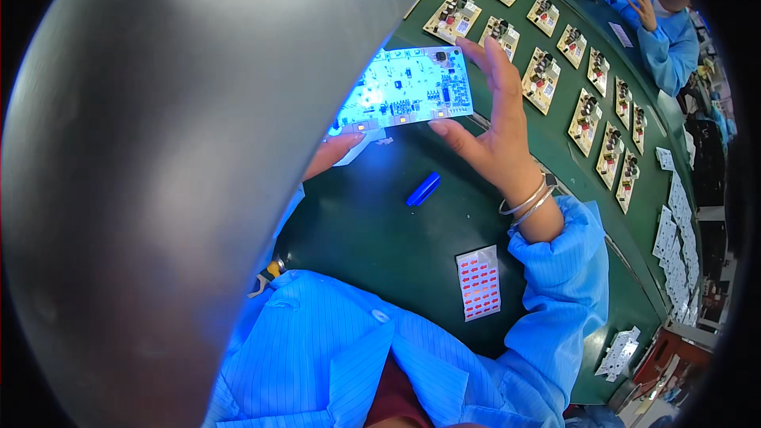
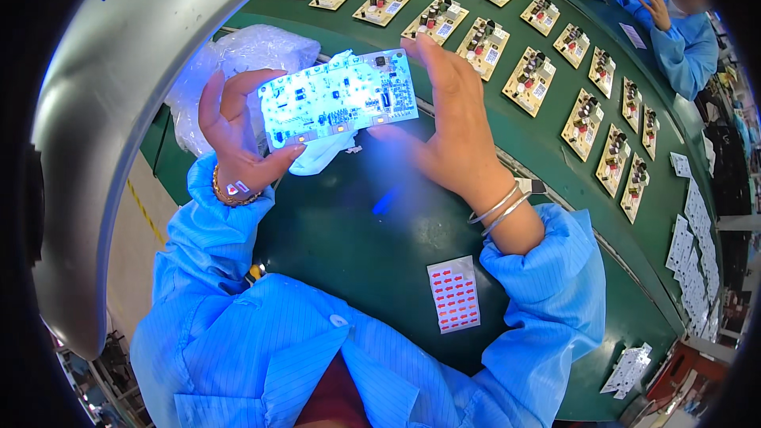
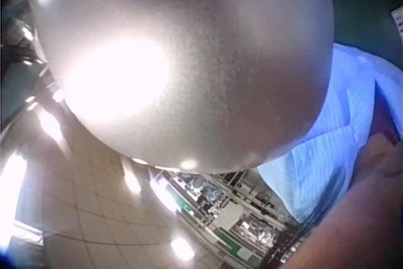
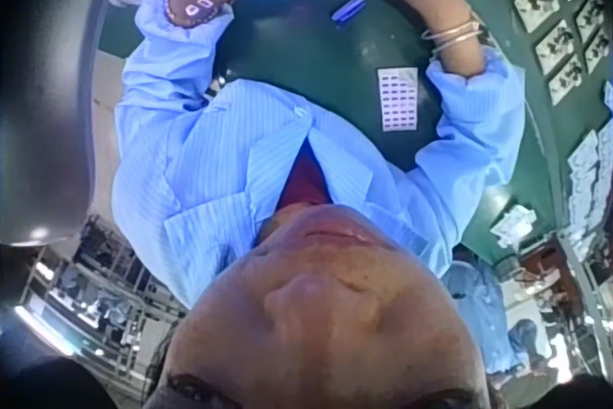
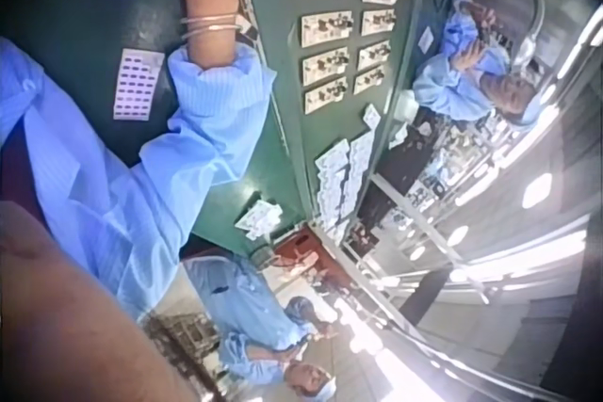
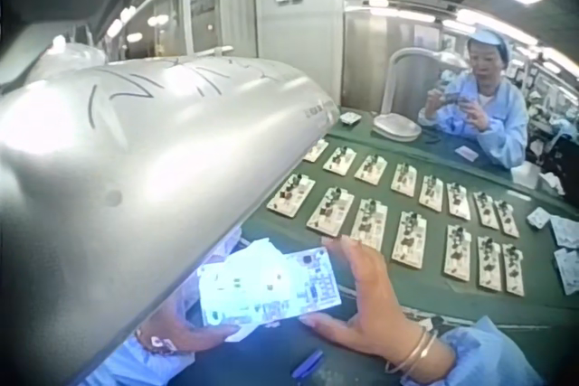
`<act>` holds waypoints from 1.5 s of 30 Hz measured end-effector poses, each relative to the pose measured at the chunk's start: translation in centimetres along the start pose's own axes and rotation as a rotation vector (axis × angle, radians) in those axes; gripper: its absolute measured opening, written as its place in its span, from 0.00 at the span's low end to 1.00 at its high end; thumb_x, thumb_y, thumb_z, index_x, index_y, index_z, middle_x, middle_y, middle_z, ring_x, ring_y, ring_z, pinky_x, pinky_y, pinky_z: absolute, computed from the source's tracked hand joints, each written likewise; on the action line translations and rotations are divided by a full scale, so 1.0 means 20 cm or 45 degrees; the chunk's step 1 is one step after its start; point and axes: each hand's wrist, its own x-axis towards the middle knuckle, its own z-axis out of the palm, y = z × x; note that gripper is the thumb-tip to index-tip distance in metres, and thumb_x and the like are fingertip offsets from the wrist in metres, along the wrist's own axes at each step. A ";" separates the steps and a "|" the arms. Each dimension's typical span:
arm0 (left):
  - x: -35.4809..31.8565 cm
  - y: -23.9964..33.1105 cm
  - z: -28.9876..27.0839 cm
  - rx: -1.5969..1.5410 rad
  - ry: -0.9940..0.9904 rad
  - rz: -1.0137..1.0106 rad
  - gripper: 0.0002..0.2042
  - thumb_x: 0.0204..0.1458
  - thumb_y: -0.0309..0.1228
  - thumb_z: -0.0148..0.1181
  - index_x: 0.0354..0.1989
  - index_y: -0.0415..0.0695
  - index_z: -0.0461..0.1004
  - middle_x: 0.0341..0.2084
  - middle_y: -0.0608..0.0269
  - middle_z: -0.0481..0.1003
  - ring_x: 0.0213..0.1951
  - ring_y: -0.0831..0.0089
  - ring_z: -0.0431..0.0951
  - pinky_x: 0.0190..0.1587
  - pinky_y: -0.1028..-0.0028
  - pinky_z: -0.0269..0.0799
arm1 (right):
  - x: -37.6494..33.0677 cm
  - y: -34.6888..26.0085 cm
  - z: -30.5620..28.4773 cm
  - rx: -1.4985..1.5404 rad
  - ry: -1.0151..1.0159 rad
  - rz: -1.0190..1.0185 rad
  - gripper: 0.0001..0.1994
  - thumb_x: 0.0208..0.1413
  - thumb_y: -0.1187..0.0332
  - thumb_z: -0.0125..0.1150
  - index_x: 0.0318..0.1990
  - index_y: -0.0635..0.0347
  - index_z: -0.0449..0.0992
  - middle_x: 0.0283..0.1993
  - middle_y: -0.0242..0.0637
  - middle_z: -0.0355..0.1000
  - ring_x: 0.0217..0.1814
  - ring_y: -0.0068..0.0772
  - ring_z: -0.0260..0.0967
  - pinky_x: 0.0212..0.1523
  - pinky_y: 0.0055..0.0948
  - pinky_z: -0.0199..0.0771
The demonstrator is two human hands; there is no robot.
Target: Inspecting and organizing printed circuit boards on an industrial assembly line.
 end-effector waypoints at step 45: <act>0.02 0.05 0.00 -1.230 -0.160 -1.382 0.27 0.53 0.49 0.26 0.45 0.38 0.63 0.13 0.52 0.68 0.06 0.76 0.55 0.11 0.75 0.57 | -0.07 0.00 -0.01 0.115 -0.044 -0.001 0.40 0.42 0.58 0.57 0.59 0.61 0.41 0.53 0.43 0.60 0.53 0.44 0.56 0.53 0.38 0.50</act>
